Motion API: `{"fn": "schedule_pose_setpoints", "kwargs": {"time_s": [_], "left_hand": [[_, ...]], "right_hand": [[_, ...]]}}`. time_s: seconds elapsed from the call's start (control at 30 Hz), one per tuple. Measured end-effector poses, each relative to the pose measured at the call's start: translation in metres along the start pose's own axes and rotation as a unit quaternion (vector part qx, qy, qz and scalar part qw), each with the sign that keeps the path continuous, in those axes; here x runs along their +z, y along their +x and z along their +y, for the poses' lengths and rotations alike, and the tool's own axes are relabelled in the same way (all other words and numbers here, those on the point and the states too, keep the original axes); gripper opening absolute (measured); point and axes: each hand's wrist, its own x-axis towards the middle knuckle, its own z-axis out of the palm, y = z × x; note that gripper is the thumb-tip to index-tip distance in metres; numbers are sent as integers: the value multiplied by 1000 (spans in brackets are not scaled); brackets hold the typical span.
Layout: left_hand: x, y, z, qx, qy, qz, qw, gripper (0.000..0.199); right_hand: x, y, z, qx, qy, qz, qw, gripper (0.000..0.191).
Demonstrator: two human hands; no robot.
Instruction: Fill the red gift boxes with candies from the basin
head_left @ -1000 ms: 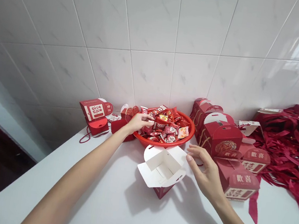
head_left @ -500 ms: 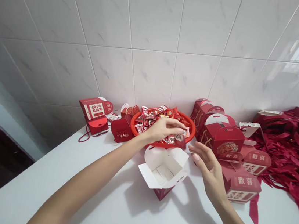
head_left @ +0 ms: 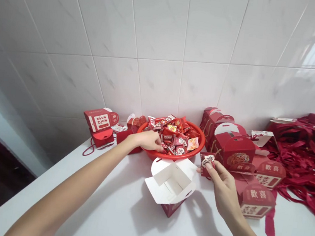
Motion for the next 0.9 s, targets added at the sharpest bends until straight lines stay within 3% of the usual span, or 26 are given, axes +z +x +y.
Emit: {"fn": "schedule_pose_setpoints", "kwargs": {"time_s": [0.17,0.37,0.57,0.73,0.9], "left_hand": [[12,18,-18,-48,-3,-36,998,39],[21,34,-19,-35,-73,-38,996,52],[23,25,-24,8,-170,25,985,62],[24,16,-29,64,-380,83,919,64],[28,14,-30,58,-450,194,870,71]], "right_hand": [[1,-2,4,-8,-32,-27,999,29],[0,1,5,-14,-39,-23,999,31],[0,0,4,-14,-50,-27,998,33],[2,-2,0,-12,-47,-21,999,34],[3,-2,-3,-16,-53,-26,998,33]]}}
